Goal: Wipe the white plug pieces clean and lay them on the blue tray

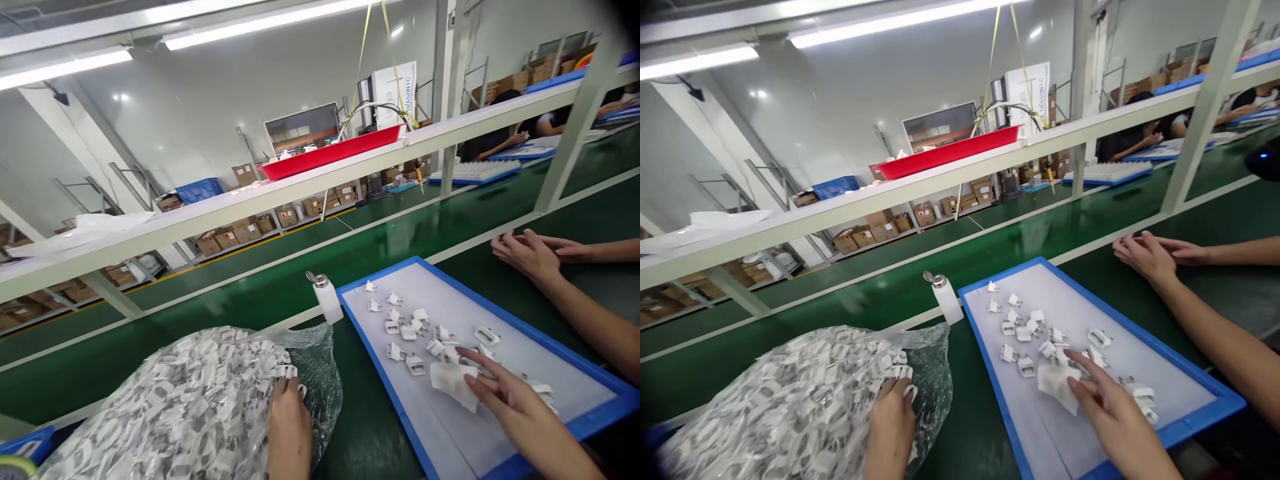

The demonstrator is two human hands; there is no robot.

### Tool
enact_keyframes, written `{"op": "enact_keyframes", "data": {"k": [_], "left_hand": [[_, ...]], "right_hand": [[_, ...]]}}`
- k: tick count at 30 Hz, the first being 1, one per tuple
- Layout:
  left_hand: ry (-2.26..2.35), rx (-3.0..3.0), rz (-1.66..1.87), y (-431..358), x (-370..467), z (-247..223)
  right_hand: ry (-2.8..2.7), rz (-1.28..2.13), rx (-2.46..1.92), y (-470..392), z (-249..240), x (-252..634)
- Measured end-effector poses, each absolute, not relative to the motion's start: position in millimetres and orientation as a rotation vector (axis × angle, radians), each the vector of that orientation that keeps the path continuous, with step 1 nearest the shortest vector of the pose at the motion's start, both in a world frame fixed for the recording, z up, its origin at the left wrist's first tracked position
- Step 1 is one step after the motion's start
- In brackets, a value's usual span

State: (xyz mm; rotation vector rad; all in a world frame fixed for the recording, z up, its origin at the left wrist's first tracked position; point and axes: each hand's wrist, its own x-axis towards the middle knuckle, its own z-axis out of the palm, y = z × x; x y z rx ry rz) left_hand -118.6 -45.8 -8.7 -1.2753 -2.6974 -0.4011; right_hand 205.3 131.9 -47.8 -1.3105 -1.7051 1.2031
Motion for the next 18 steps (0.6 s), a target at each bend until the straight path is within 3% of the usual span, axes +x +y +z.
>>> {"op": "enact_keyframes", "data": {"k": [3,10,14,18], "left_hand": [[-2.524,-1.486,-0.527,-45.0,-108.0,-11.8],[-1.488,-2.506,-0.705,-40.6,-90.8,-31.5],[-1.443,-2.509,-1.030,-37.8,-91.6,-52.3],[-1.711,-2.251,-1.294,-44.9,-74.4,-71.0]], "right_hand": [[-1.805,1.557,-1.288,113.7,-42.3,204.0],[-2.042,1.329,-1.514,88.9,-13.2,189.3],[-2.074,1.168,-1.595,84.4,-0.9,182.3],[-2.056,1.087,-1.600,82.0,2.2,179.1]]}}
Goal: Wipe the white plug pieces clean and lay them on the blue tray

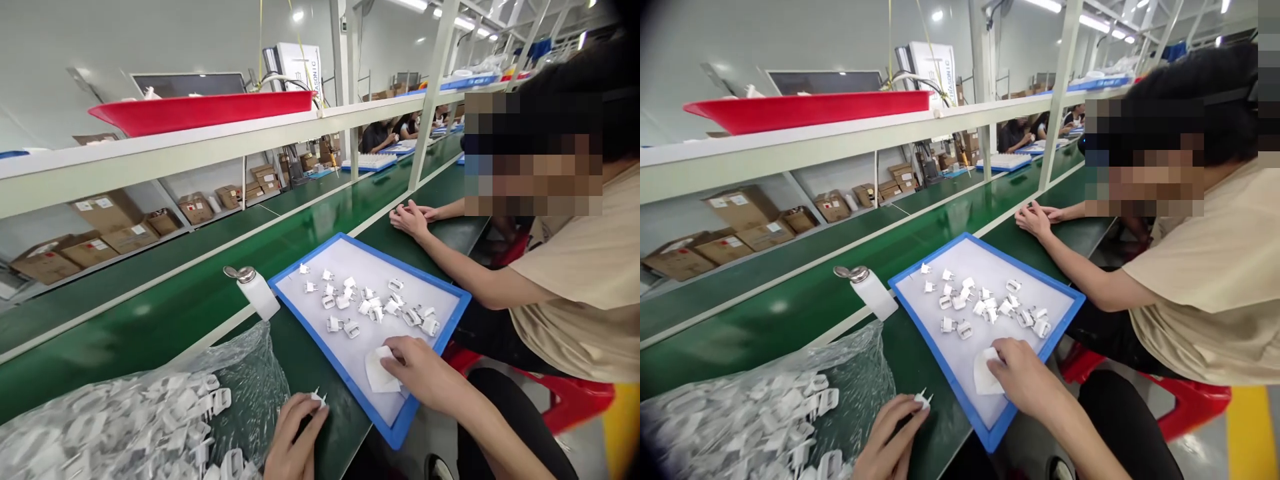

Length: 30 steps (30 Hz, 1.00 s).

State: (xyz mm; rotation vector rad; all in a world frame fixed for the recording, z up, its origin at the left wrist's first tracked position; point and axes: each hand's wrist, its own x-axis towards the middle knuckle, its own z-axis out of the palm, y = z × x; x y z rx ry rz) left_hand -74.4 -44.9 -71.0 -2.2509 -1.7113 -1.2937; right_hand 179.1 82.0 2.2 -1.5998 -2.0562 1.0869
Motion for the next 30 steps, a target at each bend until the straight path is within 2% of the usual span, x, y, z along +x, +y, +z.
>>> {"op": "enact_keyframes", "data": {"k": [4,7,14,20,25,30], "left_hand": [[-2.393,-1.666,-1.211,-53.6,-51.9,-69.3],[-2.626,-1.467,-1.159,-52.8,-47.1,-61.2],[-2.425,-1.904,-1.234,-52.8,-66.0,-60.5],[-2.343,-1.989,-1.100,-61.0,-83.6,-72.9],[-2.244,-1.996,-1.007,-59.5,-78.1,-71.9],[-2.278,-1.925,-0.961,-58.6,-69.9,-66.9]], "right_hand": [[-1.984,1.141,-1.520,77.1,3.3,178.3],[-1.852,1.193,-1.425,68.0,8.8,169.3],[-1.702,1.215,-1.281,25.7,10.3,112.7],[-2.249,0.790,-1.180,-3.3,-24.9,77.4],[-2.459,0.897,-0.995,-5.4,-46.5,79.6],[-2.490,0.668,-0.849,-14.3,-63.1,84.5]]}}
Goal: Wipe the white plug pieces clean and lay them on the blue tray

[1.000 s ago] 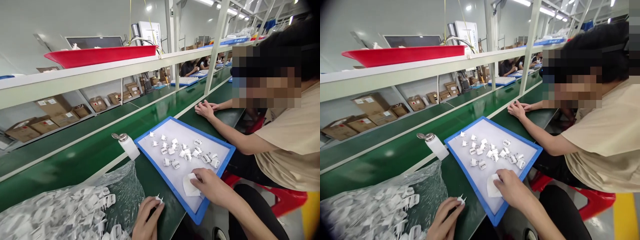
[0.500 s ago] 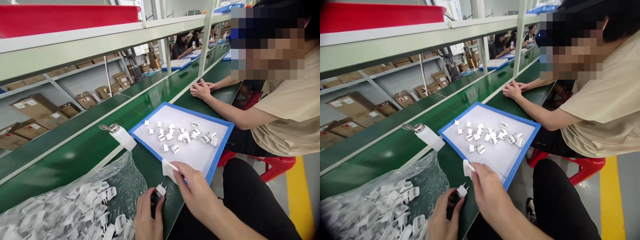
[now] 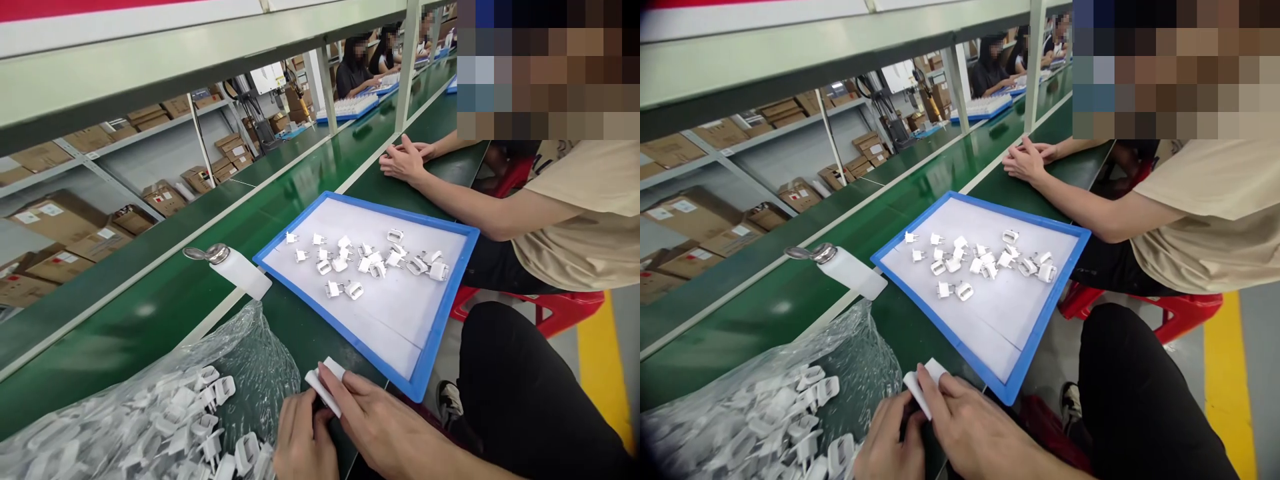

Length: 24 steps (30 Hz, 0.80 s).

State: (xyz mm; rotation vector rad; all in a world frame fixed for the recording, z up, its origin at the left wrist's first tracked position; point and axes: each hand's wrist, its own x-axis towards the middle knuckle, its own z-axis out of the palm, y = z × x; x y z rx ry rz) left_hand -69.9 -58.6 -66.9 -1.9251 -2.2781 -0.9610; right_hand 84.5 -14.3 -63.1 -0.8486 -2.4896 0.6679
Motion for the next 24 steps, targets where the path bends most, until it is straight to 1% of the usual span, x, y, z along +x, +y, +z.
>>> {"op": "enact_keyframes", "data": {"k": [4,8,12,17,24], "left_hand": [[-2.143,-1.990,-1.028,-59.3,-71.0,-70.9],[-2.109,-2.049,-1.045,-59.8,-74.1,-73.2],[-2.130,-2.139,-1.017,-61.2,-79.8,-72.4],[-2.131,-2.198,-0.927,-62.3,-83.6,-73.3],[-2.215,-1.957,-0.890,-58.6,-74.9,-73.6]], "right_hand": [[-2.485,0.592,-0.796,-27.9,-68.9,86.7],[-2.563,0.623,-0.818,-33.0,-70.5,90.1],[-2.522,0.807,-0.860,-23.8,-57.1,91.2],[-2.425,1.030,-1.076,-10.5,-34.4,90.5],[-2.491,0.961,-1.052,-3.3,-21.8,82.1]]}}
